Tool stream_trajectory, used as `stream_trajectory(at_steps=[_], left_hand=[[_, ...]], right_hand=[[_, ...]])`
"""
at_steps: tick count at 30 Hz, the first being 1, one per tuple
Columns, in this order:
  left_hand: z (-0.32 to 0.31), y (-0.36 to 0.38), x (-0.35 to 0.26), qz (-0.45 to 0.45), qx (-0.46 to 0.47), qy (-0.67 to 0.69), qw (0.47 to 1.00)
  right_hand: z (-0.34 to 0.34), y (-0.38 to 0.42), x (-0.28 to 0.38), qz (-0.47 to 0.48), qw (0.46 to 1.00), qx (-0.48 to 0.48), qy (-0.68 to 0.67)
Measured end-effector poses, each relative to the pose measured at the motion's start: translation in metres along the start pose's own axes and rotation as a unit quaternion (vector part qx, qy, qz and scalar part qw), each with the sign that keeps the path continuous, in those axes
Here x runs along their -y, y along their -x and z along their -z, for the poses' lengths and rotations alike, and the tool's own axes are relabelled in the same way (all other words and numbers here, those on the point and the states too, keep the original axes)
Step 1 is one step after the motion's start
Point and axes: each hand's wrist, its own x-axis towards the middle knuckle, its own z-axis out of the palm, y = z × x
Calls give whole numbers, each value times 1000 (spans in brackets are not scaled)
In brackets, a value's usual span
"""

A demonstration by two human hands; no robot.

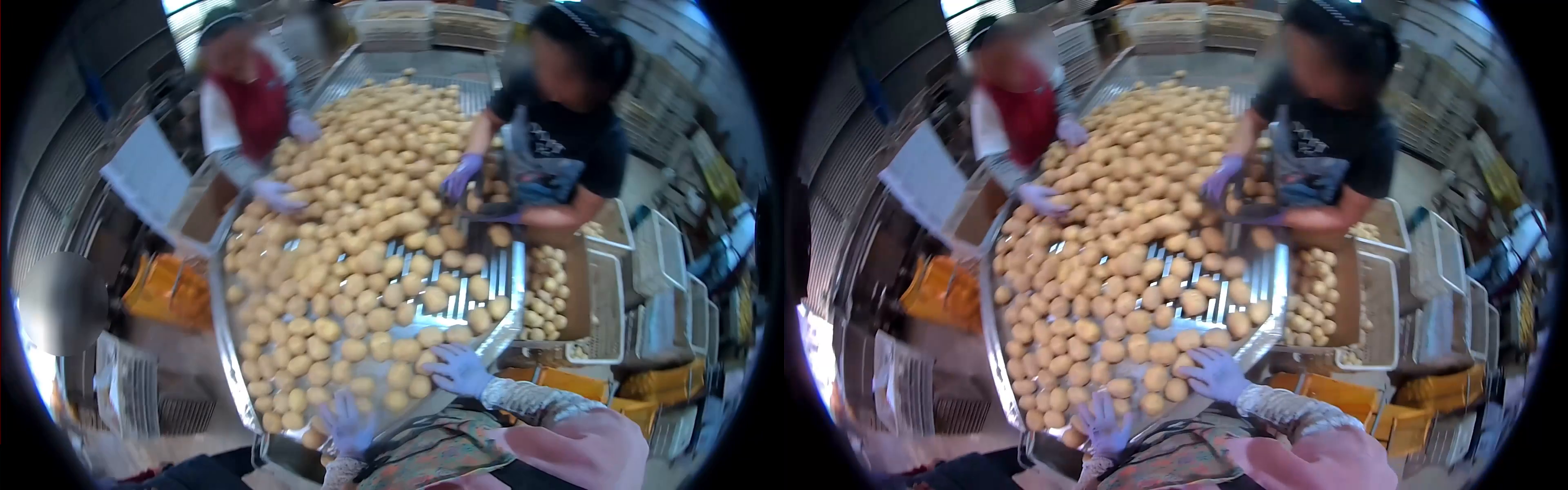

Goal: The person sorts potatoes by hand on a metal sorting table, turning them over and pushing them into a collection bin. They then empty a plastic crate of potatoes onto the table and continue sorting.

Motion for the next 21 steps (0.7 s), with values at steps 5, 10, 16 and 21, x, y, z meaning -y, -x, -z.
stream_trajectory(at_steps=[5,10,16,21], left_hand=[[-11,-27,-12,-73,23,30,997],[4,-38,-19,-155,-62,-60,984],[-1,-42,-27,-74,-60,27,995],[-4,-39,-27,-50,-42,30,997]], right_hand=[[10,-4,4,-14,1000,9,2],[7,-11,8,-27,999,-9,-39],[0,-6,4,-45,999,12,-24],[0,-5,4,-61,997,20,-31]])
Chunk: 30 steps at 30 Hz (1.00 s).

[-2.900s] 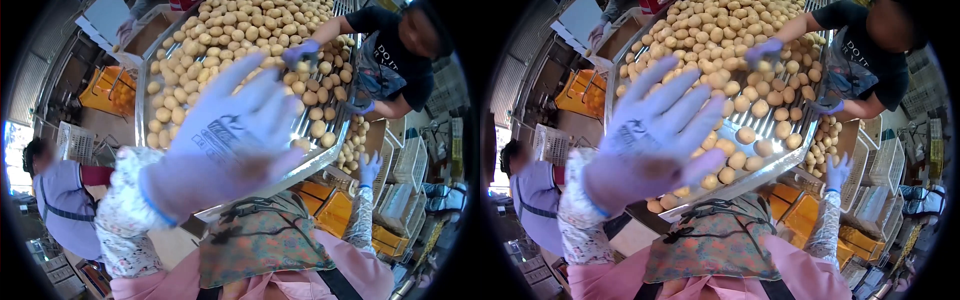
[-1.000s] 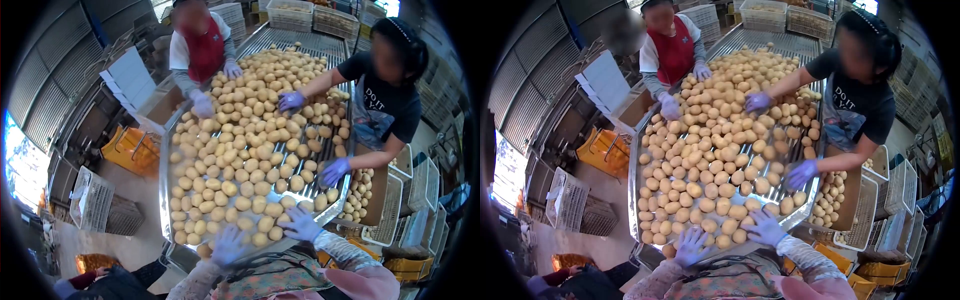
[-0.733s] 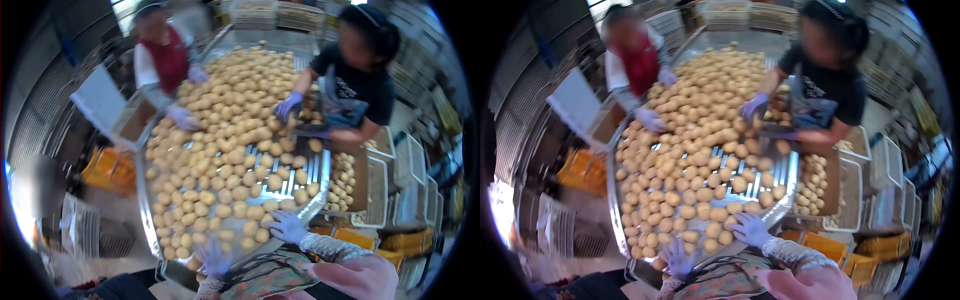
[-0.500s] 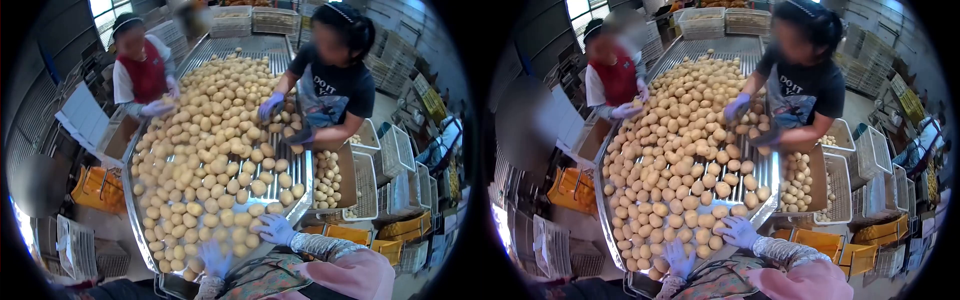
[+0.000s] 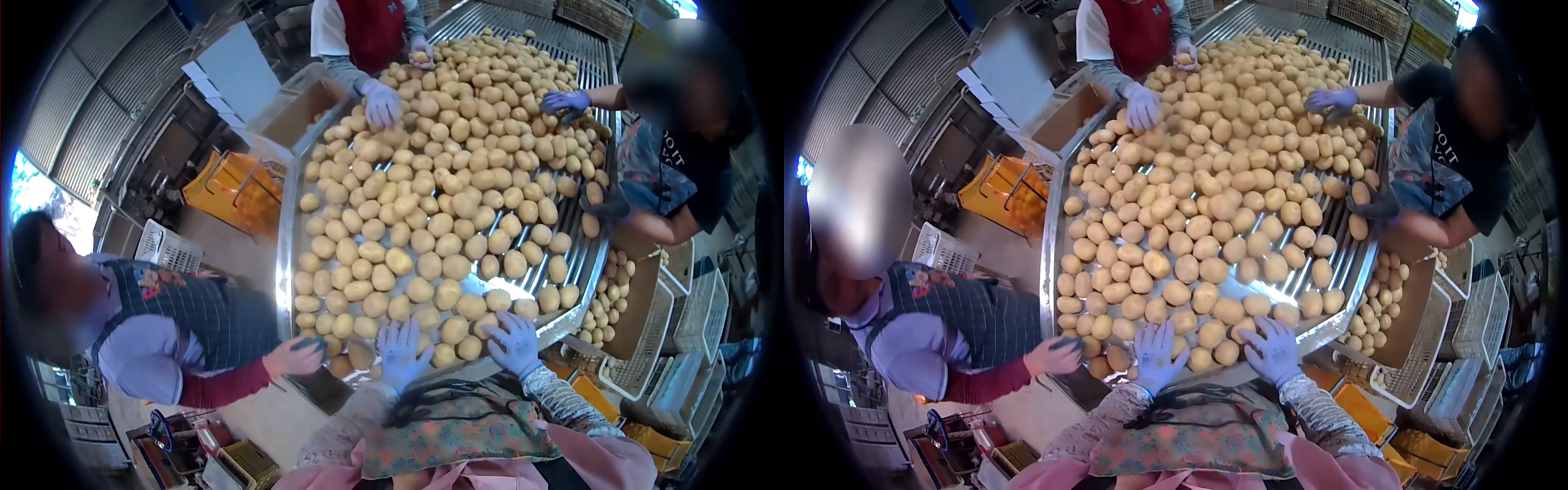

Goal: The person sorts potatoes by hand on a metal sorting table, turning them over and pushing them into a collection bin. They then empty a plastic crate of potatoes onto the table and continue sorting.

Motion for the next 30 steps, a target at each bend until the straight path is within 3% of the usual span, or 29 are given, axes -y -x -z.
stream_trajectory(at_steps=[23,25,26,28,30], left_hand=[[2,-7,3,-35,12,38,999],[0,-7,3,-34,1,36,999],[-1,-6,3,-34,-4,30,999],[-3,-1,3,-36,-8,23,999],[1,1,4,-43,-14,3,999]], right_hand=[[7,-9,0,10,1000,-17,21],[4,-28,-8,-55,995,-13,-84],[7,-48,-13,32,992,-124,-20],[3,-85,-28,2,998,-18,-57],[-11,-116,-37,18,996,-37,77]])
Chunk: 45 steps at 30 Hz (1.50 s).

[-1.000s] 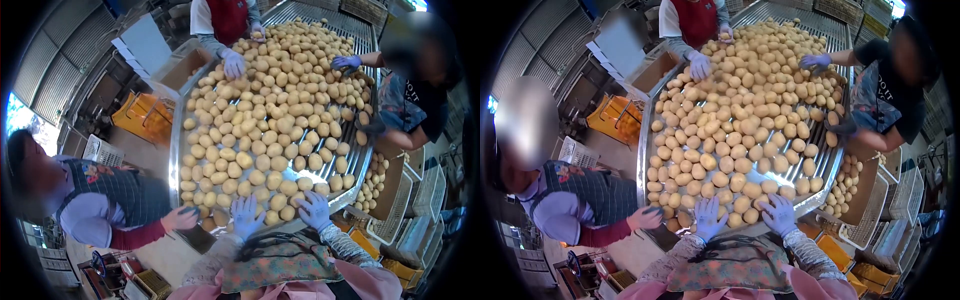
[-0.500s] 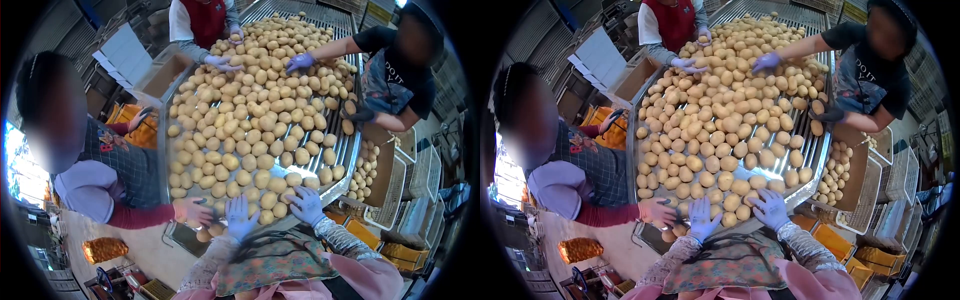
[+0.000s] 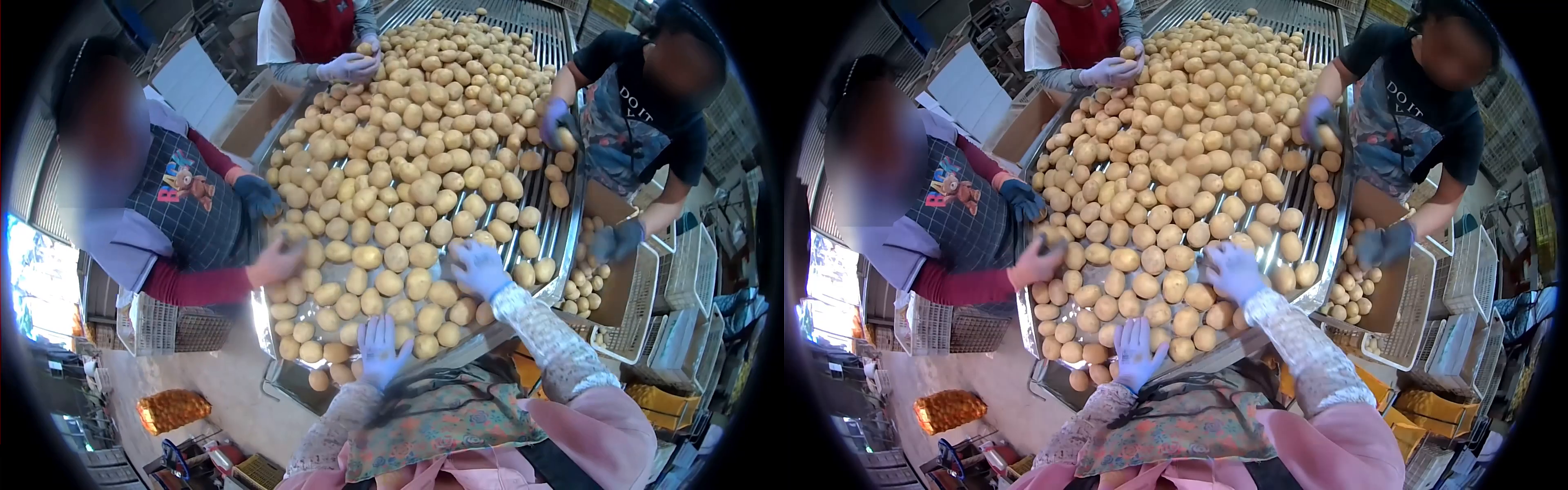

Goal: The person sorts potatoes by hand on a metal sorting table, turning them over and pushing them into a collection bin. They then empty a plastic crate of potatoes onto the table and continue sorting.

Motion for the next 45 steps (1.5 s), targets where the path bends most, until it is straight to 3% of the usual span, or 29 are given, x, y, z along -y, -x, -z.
stream_trajectory(at_steps=[1,4,6,8,11,12,13,15,17,18,19,20,21,23,24,25,26,27,30,31,32,35,37,38,39,41,42,44,45], left_hand=[[3,4,2,0,1,-2,1000],[19,22,15,-57,33,17,998],[30,31,23,-42,95,89,991],[36,37,33,-19,90,96,991],[49,28,36,25,59,46,997],[53,17,37,49,31,-12,998],[44,9,43,50,32,-11,998],[18,-4,54,101,-44,-24,994],[15,-33,55,127,4,-35,991],[13,-48,55,148,46,-47,987],[-3,-57,54,145,50,-46,987],[-32,-64,52,151,20,-88,984],[-51,-68,44,158,-10,-129,979],[-52,-88,20,152,19,-137,979],[-48,-94,8,148,40,-149,977],[-42,-90,-4,147,44,-148,977],[-34,-84,-13,105,58,-61,991],[-22,-79,-19,62,69,25,995],[8,-23,-1,-1,130,38,991],[16,0,14,-40,147,75,985],[26,19,30,-37,146,70,986],[43,55,52,-3,168,28,985],[41,54,45,77,109,50,990],[34,49,43,84,73,-16,994],[28,35,35,89,70,-19,993],[16,5,15,136,-21,25,990],[8,0,5,142,-24,25,989],[-4,-5,-7,21,27,42,999],[2,-2,-2,26,24,41,999]], right_hand=[[-12,-12,0,0,1000,-1,-2],[-53,-32,0,-99,979,48,173],[-61,-32,-8,-103,977,108,155],[-57,-26,-12,-107,969,171,140],[3,-17,7,-83,963,233,-104],[-2,-6,6,-114,957,172,-204],[-1,9,5,-115,957,174,-204],[6,49,-3,-238,838,30,-490],[53,94,-15,-318,800,111,-497],[87,118,-20,-368,719,180,-561],[123,130,-34,-374,718,380,-447],[119,182,-61,-271,753,366,-474],[140,200,-66,-286,761,495,-305],[177,175,-39,-230,758,610,27],[165,183,-48,-301,819,458,-172],[148,193,-57,-351,820,274,-359],[131,175,-48,-429,772,170,-437],[124,145,-38,-360,853,137,-351],[63,92,-37,-197,958,15,-206],[65,69,-24,-194,954,17,-226],[44,59,-28,-145,975,11,-165],[-8,32,-18,-167,981,48,-80],[-14,7,13,-165,980,104,-30],[-20,-1,22,-135,979,151,-1],[-35,4,35,-147,984,100,4],[-29,17,49,89,989,32,110],[-25,31,57,95,989,33,110],[-15,56,65,117,990,82,-11],[-11,57,55,123,989,83,-12]])
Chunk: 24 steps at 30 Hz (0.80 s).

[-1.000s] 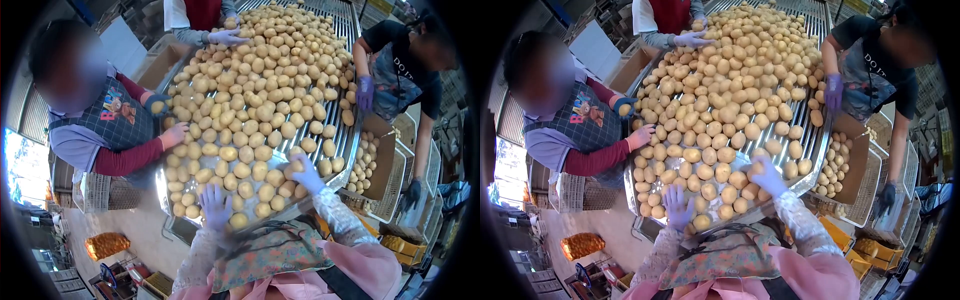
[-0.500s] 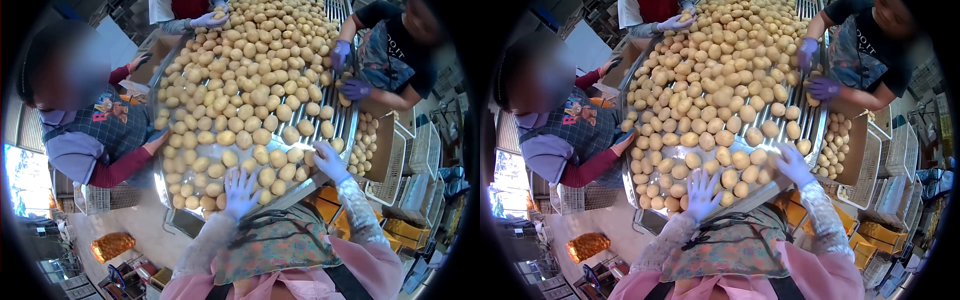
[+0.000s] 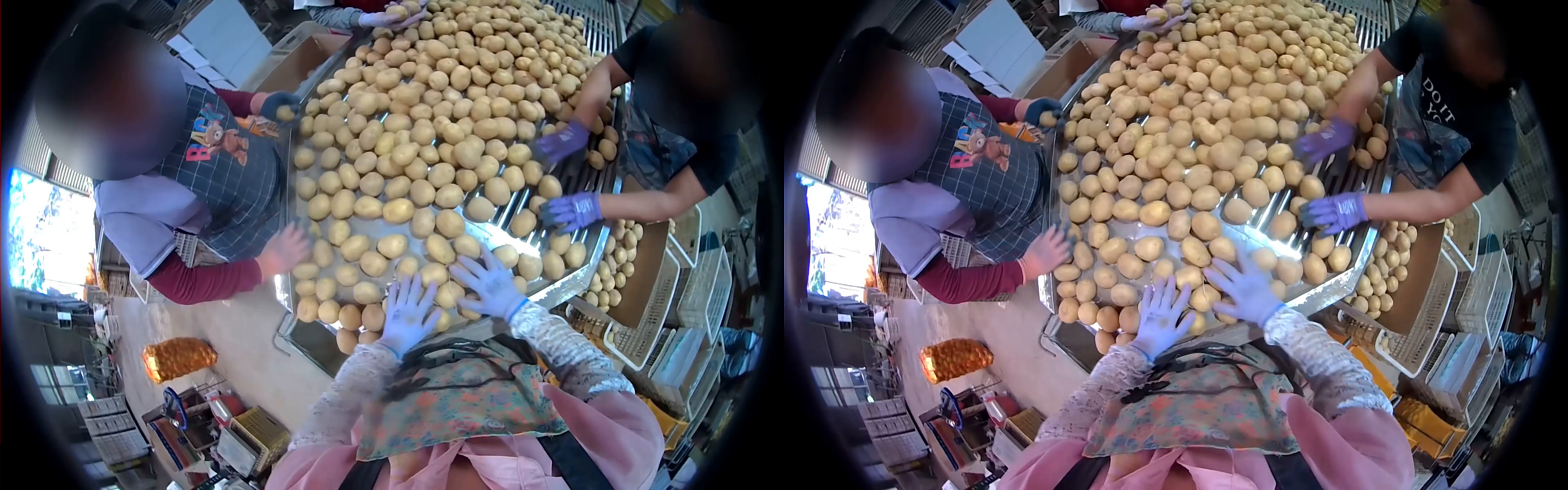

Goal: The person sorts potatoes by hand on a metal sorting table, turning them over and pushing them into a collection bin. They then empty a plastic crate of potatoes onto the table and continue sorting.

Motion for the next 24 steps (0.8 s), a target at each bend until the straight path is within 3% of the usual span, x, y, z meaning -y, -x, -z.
stream_trajectory(at_steps=[2,3,4,6,8,10,12,14,16,20,21,22,23,24], left_hand=[[28,18,20,-97,91,4,991],[40,28,27,-96,87,-1,992],[52,42,31,-97,90,-1,991],[70,62,39,-58,134,-40,989],[85,65,54,-70,161,-59,983],[88,60,70,-85,184,-78,976],[74,43,89,55,75,-23,995],[62,7,105,61,16,-84,994],[19,-31,127,31,4,-186,982],[-1,-73,31,133,-3,-185,974],[0,-65,23,38,36,-165,985],[1,-57,18,-60,73,-144,985],[10,-42,18,-57,72,-143,986],[24,-19,26,-86,109,-77,987]], right_hand=[[6,18,-25,42,995,49,-81],[11,29,-30,-37,988,82,-127],[21,33,-30,-40,987,82,-130],[45,34,-32,-29,996,84,21],[21,33,-36,4,996,90,24],[12,12,-28,57,988,114,-85],[-2,-14,-7,76,982,137,-101],[-27,-32,7,153,962,123,-188],[-35,-39,28,142,964,135,-179],[-32,-19,50,100,960,179,-190],[-35,-4,42,117,961,112,-223],[-33,2,21,160,944,108,-267],[-29,7,0,201,922,105,-313],[-8,6,-23,90,907,205,-356]])
